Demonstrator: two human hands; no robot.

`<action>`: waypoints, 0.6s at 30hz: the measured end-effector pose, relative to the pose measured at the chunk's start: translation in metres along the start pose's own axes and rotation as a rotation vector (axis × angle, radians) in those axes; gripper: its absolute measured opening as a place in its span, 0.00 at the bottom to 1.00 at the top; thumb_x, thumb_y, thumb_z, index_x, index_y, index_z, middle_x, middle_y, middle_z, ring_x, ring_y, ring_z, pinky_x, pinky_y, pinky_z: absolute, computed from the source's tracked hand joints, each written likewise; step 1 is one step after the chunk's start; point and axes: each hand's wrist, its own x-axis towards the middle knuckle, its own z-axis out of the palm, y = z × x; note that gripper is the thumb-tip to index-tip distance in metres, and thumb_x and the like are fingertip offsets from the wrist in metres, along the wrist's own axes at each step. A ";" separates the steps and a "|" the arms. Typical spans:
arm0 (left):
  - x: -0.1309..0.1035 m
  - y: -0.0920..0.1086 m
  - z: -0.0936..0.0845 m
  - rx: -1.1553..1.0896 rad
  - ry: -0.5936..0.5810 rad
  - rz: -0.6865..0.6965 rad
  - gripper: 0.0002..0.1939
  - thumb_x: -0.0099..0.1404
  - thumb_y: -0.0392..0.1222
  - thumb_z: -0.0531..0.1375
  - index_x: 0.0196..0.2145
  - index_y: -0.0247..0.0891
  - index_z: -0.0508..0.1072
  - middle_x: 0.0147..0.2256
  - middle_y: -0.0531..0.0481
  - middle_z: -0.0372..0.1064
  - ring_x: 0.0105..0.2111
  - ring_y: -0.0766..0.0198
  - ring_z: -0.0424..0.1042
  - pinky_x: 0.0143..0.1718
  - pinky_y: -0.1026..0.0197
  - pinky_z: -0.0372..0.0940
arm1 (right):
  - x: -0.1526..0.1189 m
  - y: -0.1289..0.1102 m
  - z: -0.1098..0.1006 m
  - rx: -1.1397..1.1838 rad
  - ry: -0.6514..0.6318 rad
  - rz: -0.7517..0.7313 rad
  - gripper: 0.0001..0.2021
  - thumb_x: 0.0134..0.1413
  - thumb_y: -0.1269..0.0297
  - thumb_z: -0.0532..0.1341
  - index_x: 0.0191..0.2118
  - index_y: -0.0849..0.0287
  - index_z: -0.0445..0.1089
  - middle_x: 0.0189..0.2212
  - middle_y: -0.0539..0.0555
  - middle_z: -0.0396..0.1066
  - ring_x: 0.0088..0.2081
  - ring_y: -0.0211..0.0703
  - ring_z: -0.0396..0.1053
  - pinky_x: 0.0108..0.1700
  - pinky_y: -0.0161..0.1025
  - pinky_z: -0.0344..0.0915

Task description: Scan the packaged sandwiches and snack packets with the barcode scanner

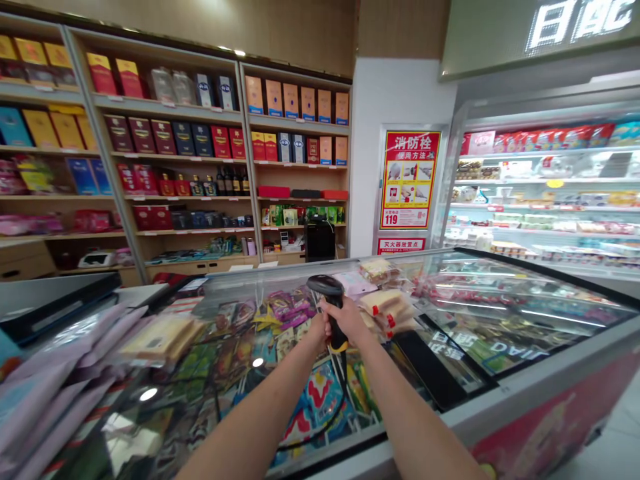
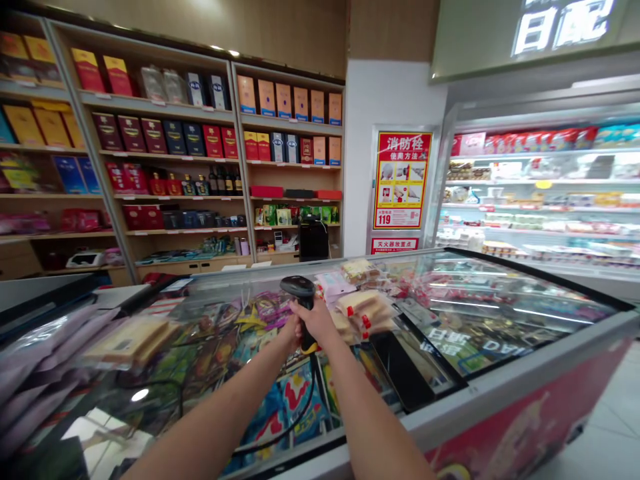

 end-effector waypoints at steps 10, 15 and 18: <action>-0.013 0.038 -0.064 0.009 0.088 -0.019 0.10 0.51 0.30 0.65 0.32 0.34 0.70 0.22 0.50 0.70 0.22 0.61 0.72 0.26 0.60 0.68 | -0.003 0.008 -0.003 0.063 -0.048 0.036 0.19 0.40 0.50 0.68 0.27 0.57 0.62 0.15 0.44 0.64 0.13 0.34 0.61 0.17 0.34 0.62; -0.001 0.037 -0.100 -0.144 0.366 0.281 0.12 0.54 0.31 0.63 0.36 0.38 0.68 0.29 0.53 0.72 0.25 0.65 0.72 0.29 0.60 0.69 | -0.002 0.014 -0.005 0.034 -0.068 0.038 0.16 0.43 0.52 0.67 0.28 0.57 0.63 0.16 0.44 0.64 0.15 0.34 0.62 0.17 0.33 0.63; 0.012 0.028 -0.108 -0.160 0.442 0.412 0.10 0.55 0.31 0.61 0.36 0.37 0.68 0.29 0.52 0.72 0.27 0.66 0.72 0.33 0.62 0.68 | -0.002 0.018 -0.006 -0.002 -0.101 0.036 0.16 0.44 0.52 0.66 0.28 0.57 0.63 0.16 0.44 0.64 0.14 0.34 0.62 0.17 0.33 0.62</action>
